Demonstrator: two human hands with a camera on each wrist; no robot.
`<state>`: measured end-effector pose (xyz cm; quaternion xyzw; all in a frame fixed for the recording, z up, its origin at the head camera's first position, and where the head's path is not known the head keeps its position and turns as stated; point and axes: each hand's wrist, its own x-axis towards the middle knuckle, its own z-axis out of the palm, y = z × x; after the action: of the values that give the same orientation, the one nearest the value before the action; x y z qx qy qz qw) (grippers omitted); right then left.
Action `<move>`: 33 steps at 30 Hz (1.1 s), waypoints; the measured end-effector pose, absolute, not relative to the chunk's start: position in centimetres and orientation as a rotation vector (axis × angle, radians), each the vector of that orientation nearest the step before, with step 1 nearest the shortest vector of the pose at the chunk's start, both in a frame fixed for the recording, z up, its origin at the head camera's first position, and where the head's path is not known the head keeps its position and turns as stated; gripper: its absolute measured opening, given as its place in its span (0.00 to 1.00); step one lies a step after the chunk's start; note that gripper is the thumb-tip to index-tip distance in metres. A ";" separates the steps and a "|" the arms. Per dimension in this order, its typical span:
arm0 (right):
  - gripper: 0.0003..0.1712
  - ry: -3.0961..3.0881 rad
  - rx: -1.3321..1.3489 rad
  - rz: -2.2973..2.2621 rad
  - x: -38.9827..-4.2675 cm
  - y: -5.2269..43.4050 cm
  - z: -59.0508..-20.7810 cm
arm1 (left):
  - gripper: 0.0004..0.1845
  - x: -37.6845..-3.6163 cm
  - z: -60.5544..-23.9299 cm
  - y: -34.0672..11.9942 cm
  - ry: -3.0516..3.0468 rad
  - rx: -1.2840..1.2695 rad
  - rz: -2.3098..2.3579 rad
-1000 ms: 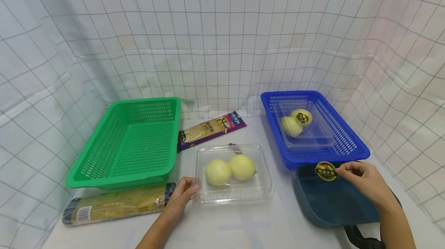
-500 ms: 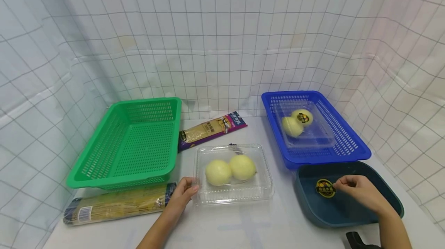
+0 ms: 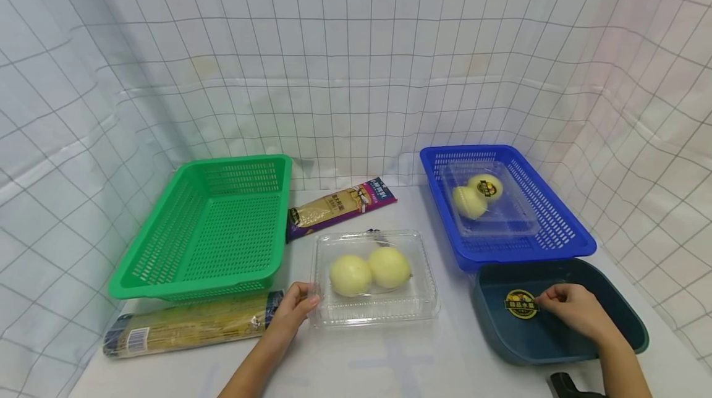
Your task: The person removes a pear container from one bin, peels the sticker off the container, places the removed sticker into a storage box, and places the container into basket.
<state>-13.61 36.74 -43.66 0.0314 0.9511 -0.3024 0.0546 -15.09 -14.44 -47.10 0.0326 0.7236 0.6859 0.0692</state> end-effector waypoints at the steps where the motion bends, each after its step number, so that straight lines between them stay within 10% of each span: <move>1: 0.13 2.892 0.105 -0.916 -13.6 36.7 -43.7 | 0.17 -15.1 -47.1 -14.4 2.177 0.101 2.066; 33: 0.20 2.968 0.221 -0.865 -13.5 36.4 -43.5 | 0.17 -15.2 -47.3 -14.5 2.172 0.113 2.076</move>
<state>-13.46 36.42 -43.52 0.0713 0.9574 -0.2790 0.0213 -15.17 -14.49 -47.27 0.0374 0.7207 0.6889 0.0673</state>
